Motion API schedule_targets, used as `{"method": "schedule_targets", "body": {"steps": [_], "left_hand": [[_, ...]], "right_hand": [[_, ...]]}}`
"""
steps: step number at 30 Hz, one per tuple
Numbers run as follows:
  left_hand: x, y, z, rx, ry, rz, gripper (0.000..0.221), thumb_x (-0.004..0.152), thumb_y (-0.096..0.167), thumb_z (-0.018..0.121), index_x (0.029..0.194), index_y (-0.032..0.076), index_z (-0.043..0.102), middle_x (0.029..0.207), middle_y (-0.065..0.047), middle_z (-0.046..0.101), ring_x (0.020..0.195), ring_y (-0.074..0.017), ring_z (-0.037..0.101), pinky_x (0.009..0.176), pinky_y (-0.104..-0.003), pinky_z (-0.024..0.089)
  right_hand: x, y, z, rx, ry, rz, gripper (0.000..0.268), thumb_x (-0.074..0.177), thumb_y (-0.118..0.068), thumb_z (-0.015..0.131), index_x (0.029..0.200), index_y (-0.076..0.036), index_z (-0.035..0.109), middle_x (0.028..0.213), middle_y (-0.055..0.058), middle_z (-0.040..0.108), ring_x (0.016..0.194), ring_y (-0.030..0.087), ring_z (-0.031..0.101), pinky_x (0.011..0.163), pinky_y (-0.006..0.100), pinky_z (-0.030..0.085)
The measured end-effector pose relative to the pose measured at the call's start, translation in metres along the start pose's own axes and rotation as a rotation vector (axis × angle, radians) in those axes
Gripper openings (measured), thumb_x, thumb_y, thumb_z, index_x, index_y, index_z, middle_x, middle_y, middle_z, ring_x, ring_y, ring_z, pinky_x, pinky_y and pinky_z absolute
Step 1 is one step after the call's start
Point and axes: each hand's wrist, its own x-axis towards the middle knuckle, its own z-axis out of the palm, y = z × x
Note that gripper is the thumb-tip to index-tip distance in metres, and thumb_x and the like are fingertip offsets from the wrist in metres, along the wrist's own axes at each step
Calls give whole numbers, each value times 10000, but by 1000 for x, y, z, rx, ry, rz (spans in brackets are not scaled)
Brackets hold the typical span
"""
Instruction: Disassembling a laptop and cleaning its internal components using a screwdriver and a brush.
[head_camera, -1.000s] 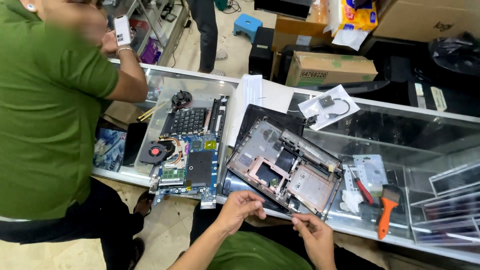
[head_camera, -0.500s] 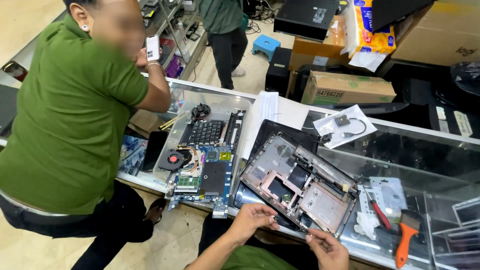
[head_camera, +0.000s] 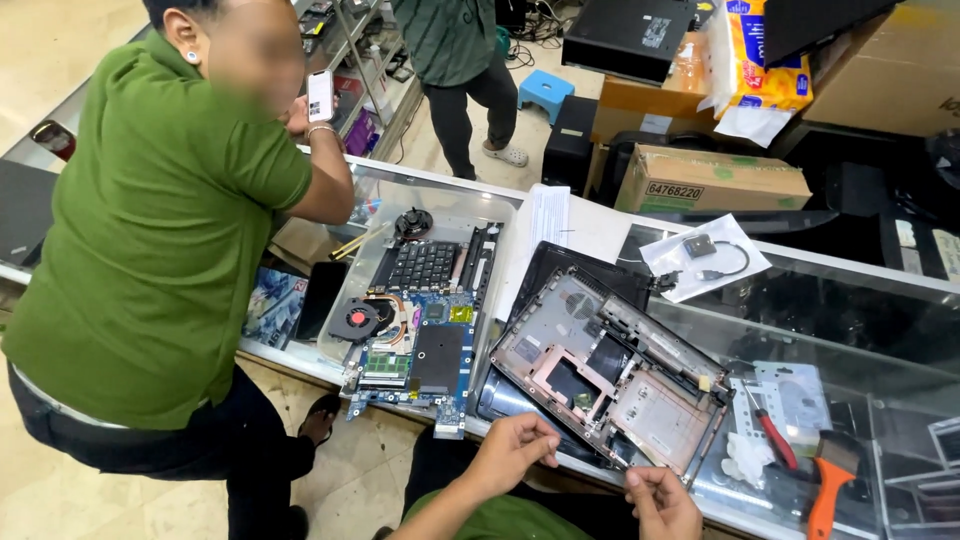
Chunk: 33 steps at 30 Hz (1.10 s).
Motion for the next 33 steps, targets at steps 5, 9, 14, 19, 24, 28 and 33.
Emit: {"method": "schedule_targets", "body": {"steps": [5,9,14,19,24,28,33], "left_hand": [[5,-7,-2,-203,12,-38,80,932,14,722,1011,0,732,848,-131,773,817,-190,774,841,-315,662],[4,-5,-2,-215,13,-50,175,937,11,701,1107,-3,743,850,-129,783,814,-185,775,864,-316,652],[5,-10,-1,-259,11,-31,117,926,9,737,1040,-16,745,832,-147,773,801,-204,784,802,-292,653],[3,-6,-1,-190,2,-1,56,946,71,745,941,20,724,788,-110,753,742,-175,753,749,-276,639],[3,-10,-1,-66,-1,12,85,982,125,724,961,46,705,773,-70,729,709,-144,731,717,-265,634],[2,-5,0,-87,5,0,85,956,127,750,953,49,715,792,-68,739,736,-148,740,738,-273,617],[2,-7,0,-178,15,-44,84,898,-48,721,951,18,725,845,-117,777,816,-181,783,830,-289,652]], "right_hand": [[13,21,0,138,-26,-12,138,869,-23,790,963,76,768,806,188,724,714,265,665,636,354,535],[13,23,2,199,-53,-34,144,840,60,780,970,115,758,980,209,755,813,283,692,704,383,603],[2,0,1,157,-46,18,246,854,47,779,1096,86,798,850,226,746,746,289,661,737,365,580],[0,-7,-1,9,-18,14,174,881,-64,794,1007,45,843,763,183,763,716,249,703,696,331,580],[1,-4,1,-58,-2,30,165,932,-133,762,987,15,810,731,141,713,695,217,666,635,333,555],[-1,-5,1,-37,11,16,162,928,-139,767,969,12,809,724,130,708,690,208,664,631,326,550],[8,13,1,-11,36,-9,196,950,-157,749,935,34,791,707,147,720,647,209,652,607,310,530]]}}
